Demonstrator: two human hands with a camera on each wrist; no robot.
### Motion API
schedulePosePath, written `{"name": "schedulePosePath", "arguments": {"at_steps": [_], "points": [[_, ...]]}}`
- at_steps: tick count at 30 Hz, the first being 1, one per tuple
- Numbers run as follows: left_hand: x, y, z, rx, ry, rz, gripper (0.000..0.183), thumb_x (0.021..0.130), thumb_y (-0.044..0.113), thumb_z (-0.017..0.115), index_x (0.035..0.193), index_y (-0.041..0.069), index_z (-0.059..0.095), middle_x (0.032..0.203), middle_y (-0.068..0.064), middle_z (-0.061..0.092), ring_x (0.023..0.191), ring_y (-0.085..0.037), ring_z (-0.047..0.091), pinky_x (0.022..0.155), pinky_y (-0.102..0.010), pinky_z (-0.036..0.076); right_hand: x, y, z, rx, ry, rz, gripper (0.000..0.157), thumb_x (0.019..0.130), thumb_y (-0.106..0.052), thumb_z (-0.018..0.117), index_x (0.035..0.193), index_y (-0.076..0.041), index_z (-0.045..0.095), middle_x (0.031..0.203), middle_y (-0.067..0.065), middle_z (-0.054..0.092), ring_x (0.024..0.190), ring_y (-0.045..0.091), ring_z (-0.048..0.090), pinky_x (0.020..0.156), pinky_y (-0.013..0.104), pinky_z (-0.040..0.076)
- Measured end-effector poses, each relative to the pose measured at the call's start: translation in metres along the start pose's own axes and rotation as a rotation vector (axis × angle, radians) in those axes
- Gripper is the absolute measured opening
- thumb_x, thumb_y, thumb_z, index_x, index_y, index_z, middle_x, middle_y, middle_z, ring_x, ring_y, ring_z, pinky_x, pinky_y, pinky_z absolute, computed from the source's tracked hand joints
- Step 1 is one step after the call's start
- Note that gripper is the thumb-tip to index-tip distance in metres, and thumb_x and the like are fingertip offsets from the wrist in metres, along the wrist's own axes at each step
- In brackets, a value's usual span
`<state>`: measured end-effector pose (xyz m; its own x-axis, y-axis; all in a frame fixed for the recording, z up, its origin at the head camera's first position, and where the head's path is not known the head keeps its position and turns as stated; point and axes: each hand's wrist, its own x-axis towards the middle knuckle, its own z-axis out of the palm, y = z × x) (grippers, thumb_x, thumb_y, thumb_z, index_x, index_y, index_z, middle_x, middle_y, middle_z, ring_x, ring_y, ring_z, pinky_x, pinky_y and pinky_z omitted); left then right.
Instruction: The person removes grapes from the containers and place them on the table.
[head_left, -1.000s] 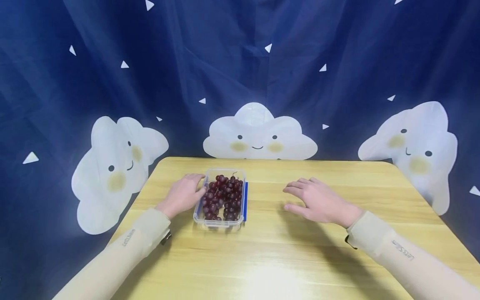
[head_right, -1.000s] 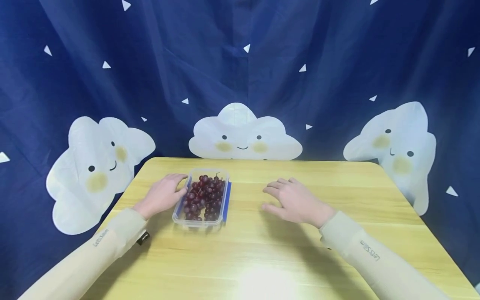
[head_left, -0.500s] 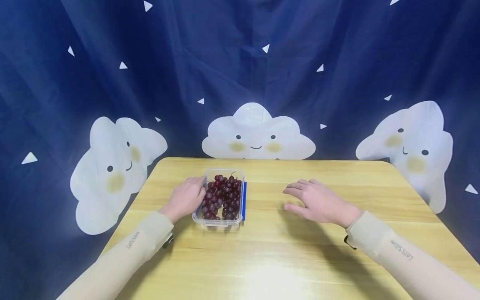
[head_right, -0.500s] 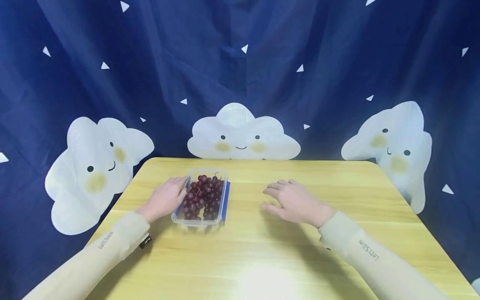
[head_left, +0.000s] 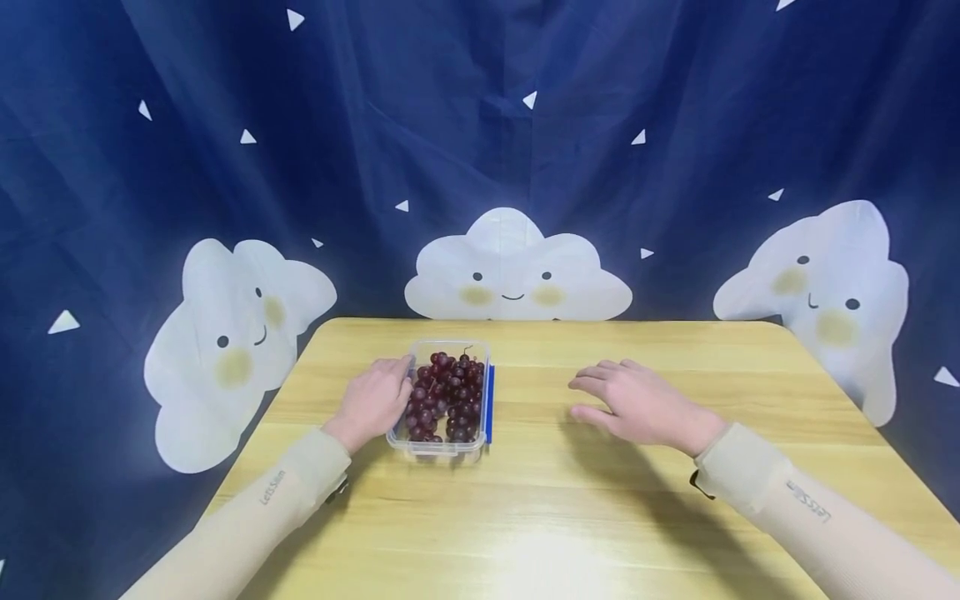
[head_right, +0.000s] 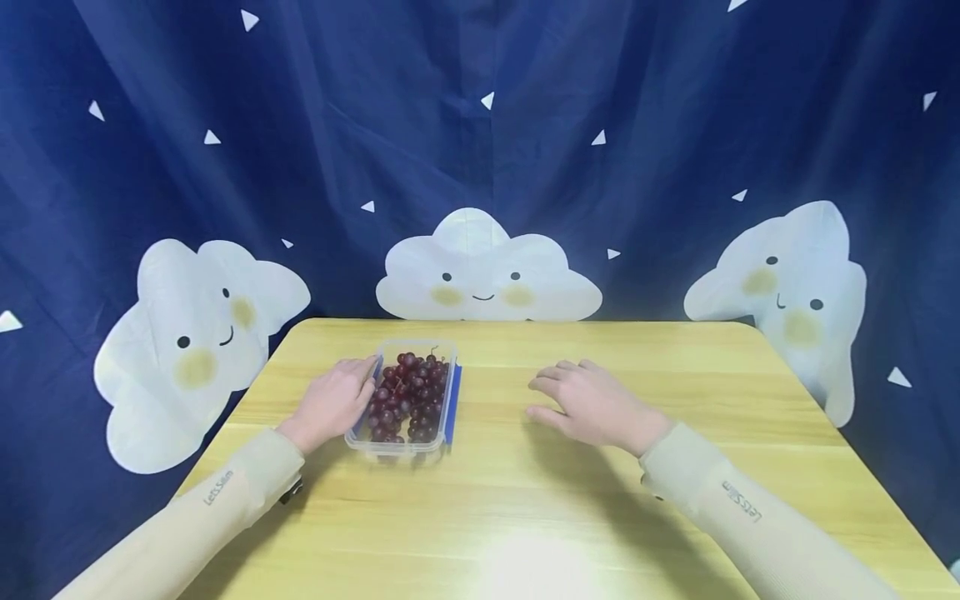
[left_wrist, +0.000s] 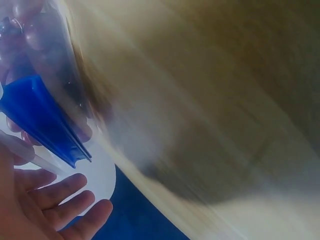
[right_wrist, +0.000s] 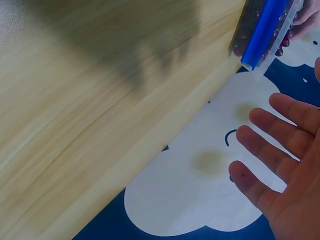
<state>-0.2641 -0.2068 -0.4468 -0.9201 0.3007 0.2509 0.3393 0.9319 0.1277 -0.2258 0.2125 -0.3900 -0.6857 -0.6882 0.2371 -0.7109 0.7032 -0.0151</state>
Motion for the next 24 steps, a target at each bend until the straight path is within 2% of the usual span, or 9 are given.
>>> {"name": "schedulePosePath", "arguments": {"at_steps": [4,7,13,19,24], "points": [[-0.0006,-0.0022,-0.0025,0.031,0.035,-0.010,0.050,0.103,0.026,0.047,0.148,0.005,0.048,0.138,-0.019,0.061,0.127,-0.036,0.058,0.098,-0.055,0.052,0.0037,0.0000,-0.0009,0.001,0.013,-0.011,0.049,0.097,-0.049,0.061,0.125,-0.010,0.070,0.125,0.006,0.070,0.119,0.027,0.064,0.099,0.051,0.050],[-0.0008,-0.0018,-0.0020,0.026,0.031,0.003,0.051,0.103,0.027,0.046,0.148,0.004,0.048,0.136,-0.021,0.061,0.126,-0.038,0.058,0.101,-0.055,0.050,0.0027,-0.0004,-0.0024,0.003,0.009,-0.006,0.046,0.096,-0.046,0.063,0.124,-0.009,0.070,0.123,0.006,0.070,0.117,0.028,0.064,0.098,0.051,0.050],[-0.0028,0.0012,0.0022,0.008,0.026,-0.017,0.050,0.102,0.026,0.048,0.147,0.003,0.049,0.135,-0.022,0.062,0.125,-0.038,0.058,0.103,-0.053,0.049,0.0008,-0.0004,-0.0033,0.004,-0.028,-0.009,0.046,0.098,-0.047,0.061,0.124,-0.010,0.070,0.123,0.006,0.070,0.117,0.028,0.065,0.099,0.051,0.050],[0.0013,0.0012,0.0026,-0.007,0.033,0.018,0.051,0.102,0.025,0.047,0.147,0.001,0.047,0.134,-0.023,0.062,0.124,-0.039,0.058,0.104,-0.053,0.048,0.0044,0.0039,-0.0052,-0.001,-0.003,-0.038,0.041,0.096,-0.042,0.065,0.120,-0.009,0.072,0.118,0.006,0.072,0.111,0.028,0.068,0.096,0.049,0.053],[0.0003,0.0006,0.0034,0.004,0.058,0.033,0.050,0.101,0.023,0.049,0.146,0.000,0.050,0.133,-0.022,0.063,0.123,-0.038,0.059,0.103,-0.053,0.049,0.0052,0.0039,-0.0076,0.004,-0.030,-0.037,0.042,0.097,-0.043,0.063,0.121,-0.010,0.071,0.119,0.005,0.072,0.111,0.027,0.068,0.096,0.049,0.053]]}}
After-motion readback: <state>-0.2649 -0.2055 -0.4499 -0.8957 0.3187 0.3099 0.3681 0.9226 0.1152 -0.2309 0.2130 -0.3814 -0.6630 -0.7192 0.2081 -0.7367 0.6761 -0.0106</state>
